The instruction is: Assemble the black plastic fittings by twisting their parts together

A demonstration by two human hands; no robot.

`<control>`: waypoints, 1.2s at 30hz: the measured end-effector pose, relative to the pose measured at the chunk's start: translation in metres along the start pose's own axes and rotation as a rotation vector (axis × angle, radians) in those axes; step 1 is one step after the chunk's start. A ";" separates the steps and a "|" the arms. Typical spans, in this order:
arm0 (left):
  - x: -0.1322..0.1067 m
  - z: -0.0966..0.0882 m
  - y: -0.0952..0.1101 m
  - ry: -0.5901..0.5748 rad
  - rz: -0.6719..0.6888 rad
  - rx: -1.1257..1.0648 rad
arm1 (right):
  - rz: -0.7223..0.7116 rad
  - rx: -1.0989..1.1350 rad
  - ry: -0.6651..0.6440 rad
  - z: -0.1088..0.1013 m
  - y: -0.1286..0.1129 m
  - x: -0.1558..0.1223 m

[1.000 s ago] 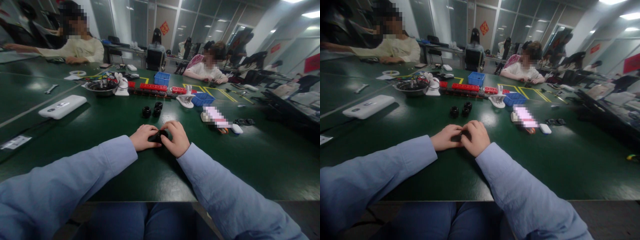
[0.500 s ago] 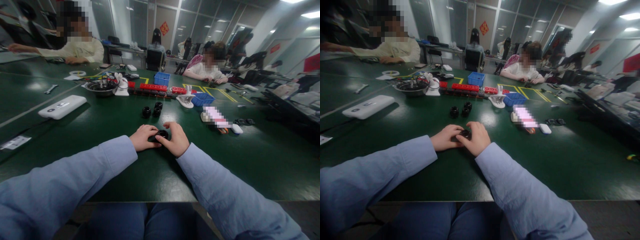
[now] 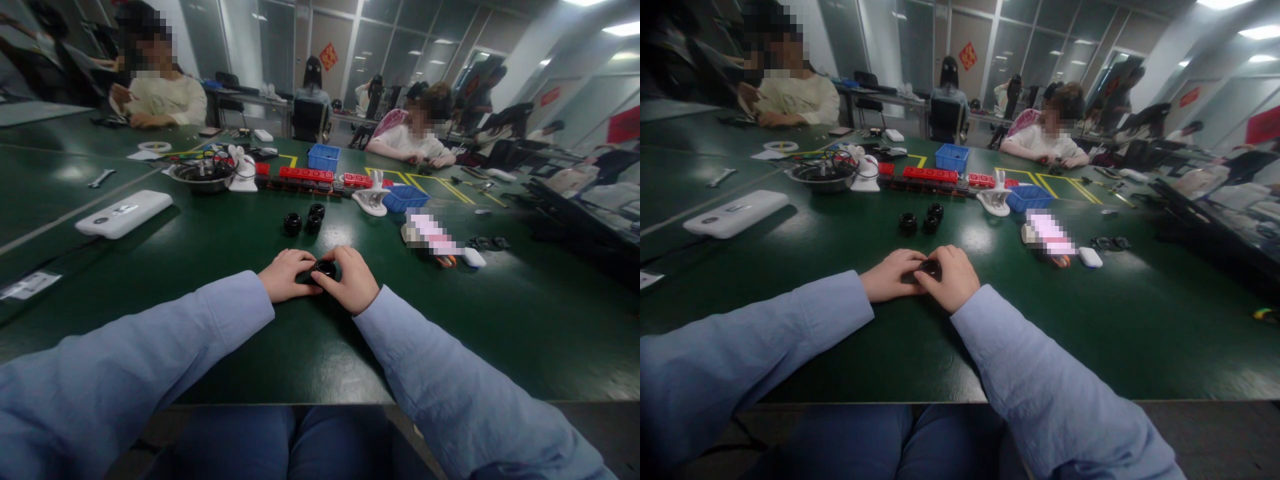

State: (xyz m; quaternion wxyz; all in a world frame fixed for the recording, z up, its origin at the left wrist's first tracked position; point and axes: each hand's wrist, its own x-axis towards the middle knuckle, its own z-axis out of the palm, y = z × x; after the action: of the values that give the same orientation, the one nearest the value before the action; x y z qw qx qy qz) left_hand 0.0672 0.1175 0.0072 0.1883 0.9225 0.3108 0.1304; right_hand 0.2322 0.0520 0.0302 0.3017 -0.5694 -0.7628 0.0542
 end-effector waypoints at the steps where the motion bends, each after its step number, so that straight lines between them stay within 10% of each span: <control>1: 0.000 0.000 0.000 0.001 0.001 0.000 | -0.001 0.002 -0.001 0.000 0.000 0.000; 36: 0.002 0.004 -0.005 0.025 0.037 0.039 | -0.320 0.097 -0.059 -0.003 -0.002 -0.001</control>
State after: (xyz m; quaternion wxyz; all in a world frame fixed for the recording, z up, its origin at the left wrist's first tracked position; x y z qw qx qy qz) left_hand 0.0672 0.1215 0.0012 0.1641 0.9298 0.2986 0.1394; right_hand 0.2325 0.0499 0.0327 0.3108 -0.4236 -0.8488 0.0589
